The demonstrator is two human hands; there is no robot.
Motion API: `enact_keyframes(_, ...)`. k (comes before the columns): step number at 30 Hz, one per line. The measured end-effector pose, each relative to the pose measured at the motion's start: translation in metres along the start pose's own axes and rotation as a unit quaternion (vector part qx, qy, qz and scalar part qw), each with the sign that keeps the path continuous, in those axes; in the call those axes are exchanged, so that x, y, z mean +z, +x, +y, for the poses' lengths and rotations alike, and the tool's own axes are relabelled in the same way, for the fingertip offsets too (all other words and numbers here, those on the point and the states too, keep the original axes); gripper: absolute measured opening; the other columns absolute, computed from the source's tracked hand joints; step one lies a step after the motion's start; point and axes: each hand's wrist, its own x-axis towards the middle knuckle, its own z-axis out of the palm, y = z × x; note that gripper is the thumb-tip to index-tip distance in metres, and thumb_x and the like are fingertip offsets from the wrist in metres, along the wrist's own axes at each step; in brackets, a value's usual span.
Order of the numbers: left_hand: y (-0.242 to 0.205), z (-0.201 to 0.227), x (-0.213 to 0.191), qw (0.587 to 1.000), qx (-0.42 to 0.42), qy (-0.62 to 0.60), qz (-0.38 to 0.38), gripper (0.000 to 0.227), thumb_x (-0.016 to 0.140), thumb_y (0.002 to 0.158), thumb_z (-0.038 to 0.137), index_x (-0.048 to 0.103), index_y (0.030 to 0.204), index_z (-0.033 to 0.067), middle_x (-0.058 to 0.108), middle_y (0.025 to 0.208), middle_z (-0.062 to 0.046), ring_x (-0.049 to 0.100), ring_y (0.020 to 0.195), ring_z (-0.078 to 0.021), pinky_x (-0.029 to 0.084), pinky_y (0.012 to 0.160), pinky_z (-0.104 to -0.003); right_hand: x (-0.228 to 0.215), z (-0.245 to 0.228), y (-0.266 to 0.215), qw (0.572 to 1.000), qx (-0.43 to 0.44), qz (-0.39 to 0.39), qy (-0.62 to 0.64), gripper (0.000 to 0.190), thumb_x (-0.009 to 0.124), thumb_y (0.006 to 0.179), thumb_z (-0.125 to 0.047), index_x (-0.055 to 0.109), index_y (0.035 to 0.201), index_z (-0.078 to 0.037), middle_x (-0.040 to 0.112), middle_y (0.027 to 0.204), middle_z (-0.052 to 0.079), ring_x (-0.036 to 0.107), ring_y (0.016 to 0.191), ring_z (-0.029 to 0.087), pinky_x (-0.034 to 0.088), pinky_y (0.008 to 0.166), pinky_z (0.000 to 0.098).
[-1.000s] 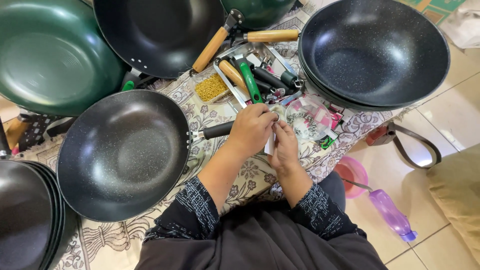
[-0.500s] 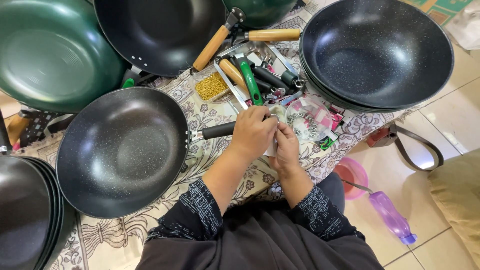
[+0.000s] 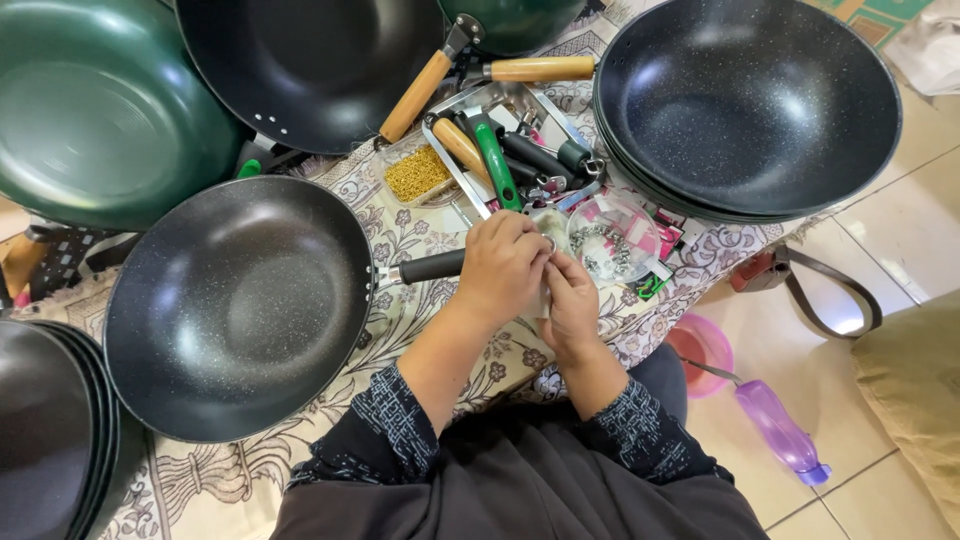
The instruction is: Attaching handles to woks using a screwdriver and wiping them clean.
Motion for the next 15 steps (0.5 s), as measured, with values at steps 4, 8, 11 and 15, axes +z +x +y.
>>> enact_keyframes(4,0.005,0.007,-0.015,0.999,-0.016,-0.024,-0.014,0.008,0.077,0.081,0.019,0.070,0.082,0.0198,0.058,0.096,0.002,0.059,0.105,-0.0207,0.044,0.084,-0.036,-0.016,0.003,-0.008,0.996,-0.052,0.032,-0.066,0.020,0.065,0.099,0.000,0.072,0.118,0.002,0.078,0.105,0.015,0.074,0.093,0.018,0.065,0.080,0.0336)
enact_keyframes(8,0.005,0.002,-0.015,0.997,-0.020,-0.059,-0.044,0.009,0.076,0.080,0.019,0.068,0.084,0.0187,0.059,0.095,0.002,0.060,0.104,-0.0211,0.043,0.085,-0.037,-0.019,-0.002,-0.009,0.967,-0.211,0.004,-0.141,0.014,0.068,0.096,0.007,0.071,0.109,0.006,0.072,0.099,0.015,0.067,0.095,0.015,0.057,0.085,0.0296)
enact_keyframes(11,0.009,0.000,-0.020,0.995,-0.017,-0.079,-0.055,0.010,0.075,0.079,0.019,0.066,0.083,0.0198,0.059,0.095,0.002,0.061,0.103,-0.0218,0.044,0.084,-0.038,-0.015,-0.022,-0.009,0.938,-0.266,-0.033,-0.219,0.012,0.070,0.094,0.009,0.071,0.106,0.007,0.069,0.097,0.017,0.066,0.093,0.020,0.055,0.084,0.0315)
enact_keyframes(15,0.013,-0.001,-0.026,0.991,-0.028,-0.111,-0.069,0.010,0.076,0.081,0.018,0.068,0.083,0.0213,0.060,0.096,0.003,0.062,0.103,-0.0212,0.045,0.085,-0.037,-0.017,-0.030,-0.003,0.894,-0.320,-0.070,-0.306,0.022,0.079,0.087,0.008,0.074,0.108,0.009,0.068,0.098,0.018,0.067,0.093,0.024,0.055,0.082,0.0336)
